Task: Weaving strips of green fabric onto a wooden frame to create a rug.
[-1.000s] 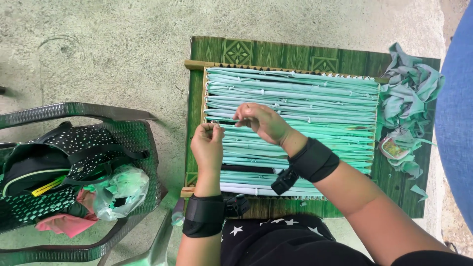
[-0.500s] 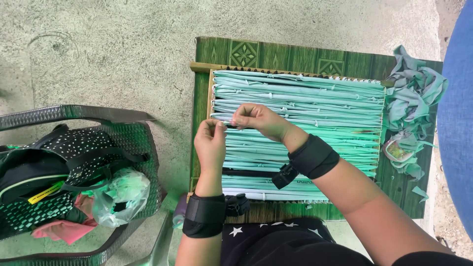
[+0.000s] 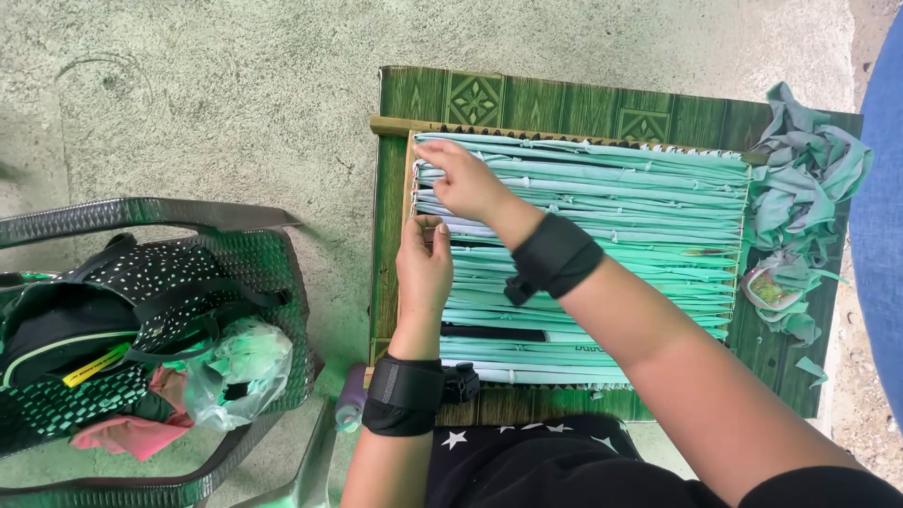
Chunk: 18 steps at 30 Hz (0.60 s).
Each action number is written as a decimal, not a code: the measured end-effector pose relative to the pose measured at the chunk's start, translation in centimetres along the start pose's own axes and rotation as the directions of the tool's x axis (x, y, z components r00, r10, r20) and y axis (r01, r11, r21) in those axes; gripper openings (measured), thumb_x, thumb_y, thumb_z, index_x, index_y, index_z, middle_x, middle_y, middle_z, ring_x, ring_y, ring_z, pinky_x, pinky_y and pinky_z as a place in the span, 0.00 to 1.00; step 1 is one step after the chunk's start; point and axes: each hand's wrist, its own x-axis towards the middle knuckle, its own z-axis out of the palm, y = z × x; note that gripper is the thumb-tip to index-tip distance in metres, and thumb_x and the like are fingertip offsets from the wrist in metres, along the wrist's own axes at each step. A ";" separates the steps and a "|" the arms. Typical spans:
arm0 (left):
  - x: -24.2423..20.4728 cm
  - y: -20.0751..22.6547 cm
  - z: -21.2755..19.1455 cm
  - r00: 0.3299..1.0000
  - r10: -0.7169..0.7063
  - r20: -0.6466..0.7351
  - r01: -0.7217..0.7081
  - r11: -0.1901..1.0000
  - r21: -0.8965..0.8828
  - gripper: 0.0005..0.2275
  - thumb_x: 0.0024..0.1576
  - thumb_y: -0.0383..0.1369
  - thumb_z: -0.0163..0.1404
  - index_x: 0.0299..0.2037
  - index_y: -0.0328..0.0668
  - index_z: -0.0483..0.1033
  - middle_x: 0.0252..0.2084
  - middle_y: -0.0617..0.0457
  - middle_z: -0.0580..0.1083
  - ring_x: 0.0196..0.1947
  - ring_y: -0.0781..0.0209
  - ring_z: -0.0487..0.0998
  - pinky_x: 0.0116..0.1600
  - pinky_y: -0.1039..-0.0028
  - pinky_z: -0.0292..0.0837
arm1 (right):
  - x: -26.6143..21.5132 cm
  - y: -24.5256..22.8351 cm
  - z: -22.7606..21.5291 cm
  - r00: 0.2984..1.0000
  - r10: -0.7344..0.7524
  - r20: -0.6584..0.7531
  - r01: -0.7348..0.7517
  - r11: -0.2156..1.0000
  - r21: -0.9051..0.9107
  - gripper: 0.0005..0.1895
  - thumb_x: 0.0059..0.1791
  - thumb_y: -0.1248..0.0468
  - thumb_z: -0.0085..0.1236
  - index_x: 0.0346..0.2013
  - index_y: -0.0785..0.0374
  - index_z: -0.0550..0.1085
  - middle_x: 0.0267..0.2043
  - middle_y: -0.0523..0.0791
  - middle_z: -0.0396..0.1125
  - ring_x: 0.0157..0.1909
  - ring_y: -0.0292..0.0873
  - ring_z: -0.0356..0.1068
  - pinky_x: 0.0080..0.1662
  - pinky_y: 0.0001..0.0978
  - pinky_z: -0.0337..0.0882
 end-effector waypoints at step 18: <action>-2.1 1.3 0.2 0.967 -0.086 0.241 0.024 0.969 0.247 0.16 0.58 0.33 0.55 0.55 0.41 0.72 0.38 0.47 0.80 0.30 0.52 0.81 0.39 0.63 0.74 | 1.0 0.1 1.6 0.996 -0.060 -0.063 -0.027 0.472 -0.881 0.31 0.47 0.69 0.48 0.67 0.61 0.66 0.71 0.48 0.60 0.49 0.50 0.71 0.44 0.42 0.75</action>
